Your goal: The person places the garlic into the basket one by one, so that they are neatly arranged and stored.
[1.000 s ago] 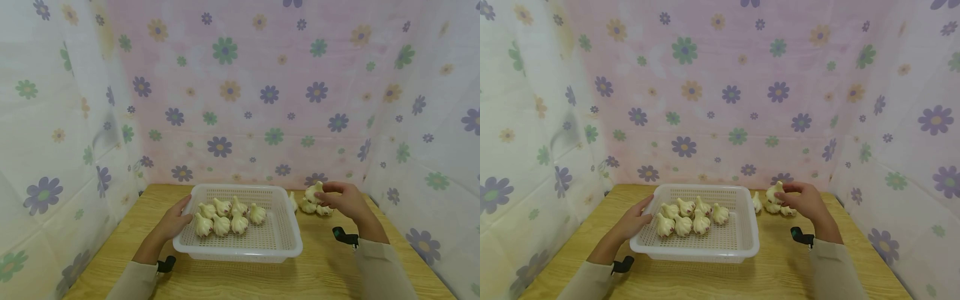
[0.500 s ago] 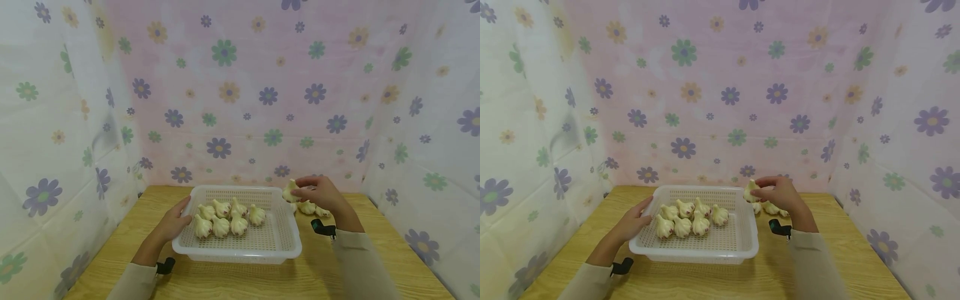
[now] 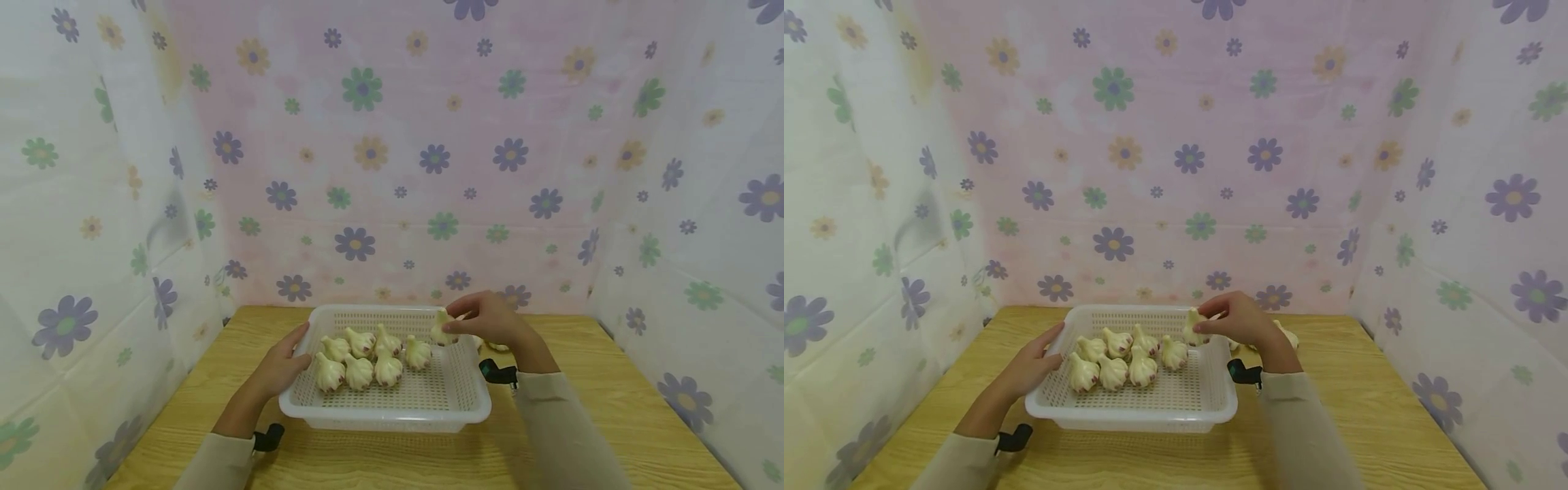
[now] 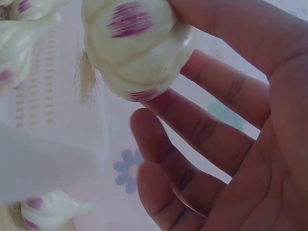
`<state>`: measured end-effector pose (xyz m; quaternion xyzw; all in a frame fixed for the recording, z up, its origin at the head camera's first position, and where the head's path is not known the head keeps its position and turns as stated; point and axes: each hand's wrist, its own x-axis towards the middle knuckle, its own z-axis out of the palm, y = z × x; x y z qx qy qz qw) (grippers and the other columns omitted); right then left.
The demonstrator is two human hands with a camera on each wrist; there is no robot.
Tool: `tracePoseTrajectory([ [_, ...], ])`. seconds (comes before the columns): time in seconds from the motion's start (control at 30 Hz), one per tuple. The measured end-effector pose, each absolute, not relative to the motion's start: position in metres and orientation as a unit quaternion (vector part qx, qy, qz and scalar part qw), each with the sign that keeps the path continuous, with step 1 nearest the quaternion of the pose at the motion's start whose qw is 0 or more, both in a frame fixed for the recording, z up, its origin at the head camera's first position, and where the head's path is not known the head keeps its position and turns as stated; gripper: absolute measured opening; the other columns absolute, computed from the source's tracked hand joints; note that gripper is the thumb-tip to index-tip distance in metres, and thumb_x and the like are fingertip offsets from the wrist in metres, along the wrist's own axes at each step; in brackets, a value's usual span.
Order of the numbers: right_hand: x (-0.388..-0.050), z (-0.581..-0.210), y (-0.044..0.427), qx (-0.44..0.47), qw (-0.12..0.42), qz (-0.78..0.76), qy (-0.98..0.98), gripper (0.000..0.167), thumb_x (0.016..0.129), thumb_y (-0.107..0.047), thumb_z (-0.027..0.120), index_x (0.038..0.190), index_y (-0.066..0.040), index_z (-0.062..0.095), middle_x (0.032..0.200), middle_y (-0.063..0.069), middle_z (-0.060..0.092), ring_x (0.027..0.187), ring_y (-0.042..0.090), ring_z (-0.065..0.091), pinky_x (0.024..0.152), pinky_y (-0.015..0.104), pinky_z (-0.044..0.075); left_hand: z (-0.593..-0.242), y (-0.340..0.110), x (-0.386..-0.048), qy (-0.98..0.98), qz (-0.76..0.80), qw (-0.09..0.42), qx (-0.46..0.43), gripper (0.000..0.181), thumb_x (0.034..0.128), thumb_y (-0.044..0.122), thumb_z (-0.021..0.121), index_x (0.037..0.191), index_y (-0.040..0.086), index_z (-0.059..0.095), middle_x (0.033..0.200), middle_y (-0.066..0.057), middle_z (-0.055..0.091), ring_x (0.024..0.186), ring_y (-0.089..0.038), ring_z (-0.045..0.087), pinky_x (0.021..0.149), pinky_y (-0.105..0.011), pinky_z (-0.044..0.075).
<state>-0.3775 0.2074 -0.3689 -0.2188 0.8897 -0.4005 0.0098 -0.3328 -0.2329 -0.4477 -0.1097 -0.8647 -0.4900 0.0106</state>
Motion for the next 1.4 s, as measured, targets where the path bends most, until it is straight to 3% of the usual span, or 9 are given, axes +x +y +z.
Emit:
tracePoseTrajectory([
  [0.47,-0.383,-0.386,0.174,-0.248,0.075,-0.382,0.887,0.043,0.083,-0.037,0.086,0.12,-0.016,0.078,0.128,0.008,0.072,0.106,0.023,0.074,0.093,0.048,0.059,-0.447,-0.232,-0.332,-0.866,-0.488,0.01,-0.107,0.079,0.0937,0.013,0.056,0.166,0.011,0.023,0.17,-0.021,0.022,0.141,-0.049,0.046,0.091,-0.049,0.06],
  [0.77,-0.386,-0.392,0.159,-0.252,0.095,-0.334,0.904,0.035,0.079,-0.033,0.09,0.11,-0.017,0.081,0.112,0.0,0.077,0.099,0.019,0.072,0.089,0.044,0.06,-0.447,-0.231,-0.332,-0.872,-0.476,0.012,-0.108,0.079,0.0942,0.013,0.055,0.166,0.009,0.023,0.171,-0.019,0.022,0.148,-0.048,0.038,0.104,-0.057,0.052],
  [1.07,-0.385,-0.392,0.146,-0.241,0.116,-0.311,0.912,0.029,0.076,-0.027,0.092,0.101,-0.017,0.081,0.1,-0.003,0.077,0.089,0.014,0.072,0.083,0.039,0.061,-0.448,-0.232,-0.332,-0.87,-0.481,0.01,-0.103,0.079,0.0938,0.013,0.055,0.166,0.01,0.023,0.17,-0.02,0.022,0.145,-0.049,0.042,0.096,-0.052,0.058],
  [1.4,-0.383,-0.393,0.135,-0.237,0.134,-0.281,0.92,0.02,0.078,-0.022,0.091,0.094,-0.016,0.082,0.09,-0.003,0.076,0.076,0.015,0.071,0.069,0.036,0.06,-0.449,-0.233,-0.334,-0.87,-0.48,0.016,-0.111,0.078,0.0938,0.012,0.055,0.165,0.008,0.024,0.17,-0.022,0.023,0.143,-0.049,0.044,0.095,-0.053,0.058],
])
